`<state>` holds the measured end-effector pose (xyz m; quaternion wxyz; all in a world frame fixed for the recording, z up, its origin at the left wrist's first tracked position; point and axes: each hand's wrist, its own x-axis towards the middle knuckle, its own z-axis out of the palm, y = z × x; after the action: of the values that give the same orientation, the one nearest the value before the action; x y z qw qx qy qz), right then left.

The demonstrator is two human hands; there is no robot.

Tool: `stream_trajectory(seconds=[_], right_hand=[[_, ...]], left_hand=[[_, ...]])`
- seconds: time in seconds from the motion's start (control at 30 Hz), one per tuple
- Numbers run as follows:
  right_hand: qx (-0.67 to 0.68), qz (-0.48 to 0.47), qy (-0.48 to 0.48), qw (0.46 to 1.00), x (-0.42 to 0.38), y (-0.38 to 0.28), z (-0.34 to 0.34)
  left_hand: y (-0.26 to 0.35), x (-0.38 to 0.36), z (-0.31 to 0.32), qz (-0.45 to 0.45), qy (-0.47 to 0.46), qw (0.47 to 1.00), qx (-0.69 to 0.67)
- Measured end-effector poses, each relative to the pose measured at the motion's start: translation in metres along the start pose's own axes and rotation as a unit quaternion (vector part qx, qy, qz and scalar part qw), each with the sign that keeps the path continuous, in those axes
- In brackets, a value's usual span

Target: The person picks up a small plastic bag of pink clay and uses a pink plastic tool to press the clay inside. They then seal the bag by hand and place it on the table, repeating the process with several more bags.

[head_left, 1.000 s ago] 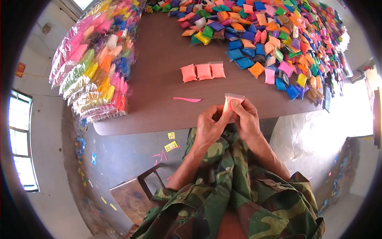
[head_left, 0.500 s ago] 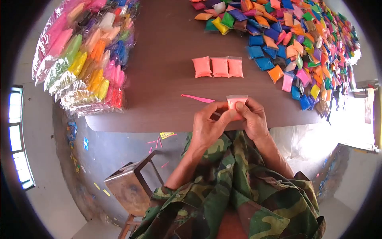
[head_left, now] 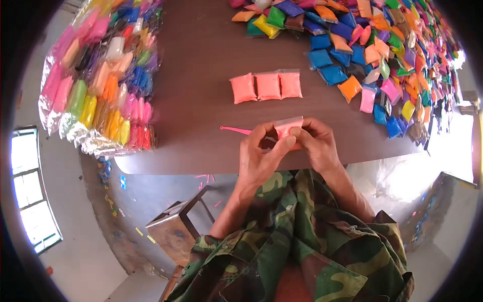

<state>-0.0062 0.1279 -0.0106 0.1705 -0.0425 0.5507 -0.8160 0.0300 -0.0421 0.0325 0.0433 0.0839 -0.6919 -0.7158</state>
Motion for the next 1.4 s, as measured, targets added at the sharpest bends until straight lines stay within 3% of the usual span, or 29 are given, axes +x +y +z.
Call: stream_trajectory(seconds=[0.1, 0.3, 0.43, 0.53, 0.7, 0.8, 0.93, 1.0, 1.13, 1.4], right_hand=[[-0.001, -0.016, 0.008, 1.000, -0.004, 0.002, -0.007], [0.043, 0.022, 0.008, 0.999, -0.009, -0.014, -0.013], [0.055, -0.041, 0.043, 0.997, -0.011, -0.003, -0.025], [0.090, -0.020, 0.059, 0.994, -0.012, -0.009, -0.038], [0.142, -0.017, 0.027, 0.989, -0.014, -0.012, -0.041], [0.133, -0.009, -0.009, 0.991, -0.019, -0.022, -0.048], [0.109, 0.001, -0.033, 0.994, -0.023, -0.020, -0.065], [0.152, -0.024, -0.002, 0.988, -0.022, -0.024, -0.066], [0.192, -0.045, 0.040, 0.980, -0.025, -0.017, -0.068], [0.201, -0.017, 0.033, 0.979, -0.035, -0.023, -0.091]], left_hand=[[-0.015, 0.002, -0.001, -0.022, -0.019, 0.999, -0.021], [-0.010, 0.005, 0.013, 0.043, -0.024, 0.991, 0.121], [-0.001, 0.004, 0.028, -0.014, -0.042, 0.993, 0.107], [-0.002, 0.002, 0.042, -0.025, -0.067, 0.993, 0.090], [0.000, 0.001, 0.041, -0.058, -0.094, 0.977, 0.184], [0.005, 0.000, 0.051, -0.020, -0.067, 0.979, 0.189], [0.009, -0.003, 0.059, -0.054, -0.081, 0.982, 0.162], [0.017, -0.006, 0.074, -0.066, -0.083, 0.989, 0.107], [0.007, -0.007, 0.074, -0.082, -0.092, 0.983, 0.137], [0.012, -0.006, 0.091, -0.058, -0.124, 0.974, 0.179]])
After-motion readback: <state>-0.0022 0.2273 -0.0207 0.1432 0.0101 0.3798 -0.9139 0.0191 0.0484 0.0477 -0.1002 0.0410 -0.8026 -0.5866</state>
